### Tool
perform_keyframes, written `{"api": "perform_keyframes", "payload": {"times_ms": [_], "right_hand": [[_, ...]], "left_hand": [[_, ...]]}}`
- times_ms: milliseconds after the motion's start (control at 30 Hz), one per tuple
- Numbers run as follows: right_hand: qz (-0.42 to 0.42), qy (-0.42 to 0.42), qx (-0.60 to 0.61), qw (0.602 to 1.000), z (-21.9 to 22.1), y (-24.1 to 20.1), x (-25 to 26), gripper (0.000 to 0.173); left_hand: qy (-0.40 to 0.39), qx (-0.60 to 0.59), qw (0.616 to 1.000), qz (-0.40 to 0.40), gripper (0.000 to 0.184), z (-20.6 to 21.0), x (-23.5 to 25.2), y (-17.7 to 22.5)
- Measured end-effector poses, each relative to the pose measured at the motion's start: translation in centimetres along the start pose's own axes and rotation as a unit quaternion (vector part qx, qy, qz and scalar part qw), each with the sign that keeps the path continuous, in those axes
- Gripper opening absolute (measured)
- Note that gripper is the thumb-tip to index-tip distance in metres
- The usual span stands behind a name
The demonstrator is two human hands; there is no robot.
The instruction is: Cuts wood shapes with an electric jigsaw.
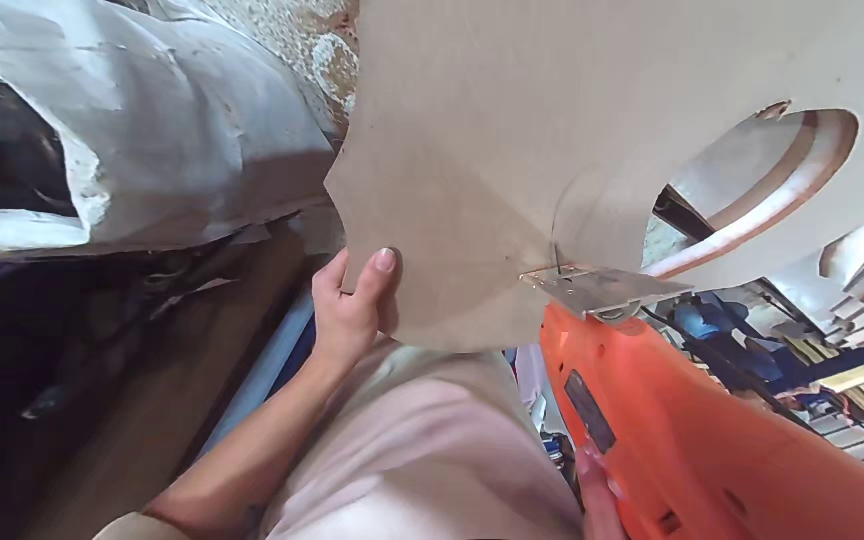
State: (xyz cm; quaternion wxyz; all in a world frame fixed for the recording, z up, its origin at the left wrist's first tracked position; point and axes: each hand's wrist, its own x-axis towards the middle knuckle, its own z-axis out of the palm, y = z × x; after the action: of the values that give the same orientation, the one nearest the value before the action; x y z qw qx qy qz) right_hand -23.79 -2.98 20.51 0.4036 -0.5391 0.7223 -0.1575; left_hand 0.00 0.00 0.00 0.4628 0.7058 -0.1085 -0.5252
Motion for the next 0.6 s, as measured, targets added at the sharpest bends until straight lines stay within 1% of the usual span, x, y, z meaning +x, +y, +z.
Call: {"api": "perform_keyframes", "payload": {"times_ms": [33,67,133,267,400,467,600], "right_hand": [[-0.061,-0.045,-0.010,0.997,-0.6,0.7,0.5,0.017],[-0.099,-0.071,-0.019,0.992,-1.0,1.0,0.9,0.017],[-0.129,-0.080,-0.022,0.988,-1.1,1.2,1.3,0.016],[-0.096,-0.049,-0.008,0.994,-0.6,1.0,1.0,0.017],[-0.075,-0.006,0.003,0.997,0.0,1.5,0.3,0.023],[-0.067,0.003,-0.002,0.998,0.2,1.3,0.2,0.024],[-0.085,0.002,-0.021,0.996,0.2,1.3,0.4,0.022]], "left_hand": [[-0.001,-0.002,1.000,0.000,0.027,0.0,0.0,0.0],[-0.002,-0.002,1.000,0.000,0.027,0.0,0.0,0.0],[-0.005,-0.006,1.000,0.002,0.027,-0.1,0.0,0.0],[-0.005,-0.011,1.000,0.004,0.026,-0.1,0.1,0.0],[-0.005,-0.004,1.000,0.002,0.026,-0.1,0.1,0.0],[-0.008,-0.004,1.000,0.004,0.025,-0.1,0.1,0.0],[-0.007,0.005,1.000,0.000,0.025,-0.2,0.1,-0.1]]}}
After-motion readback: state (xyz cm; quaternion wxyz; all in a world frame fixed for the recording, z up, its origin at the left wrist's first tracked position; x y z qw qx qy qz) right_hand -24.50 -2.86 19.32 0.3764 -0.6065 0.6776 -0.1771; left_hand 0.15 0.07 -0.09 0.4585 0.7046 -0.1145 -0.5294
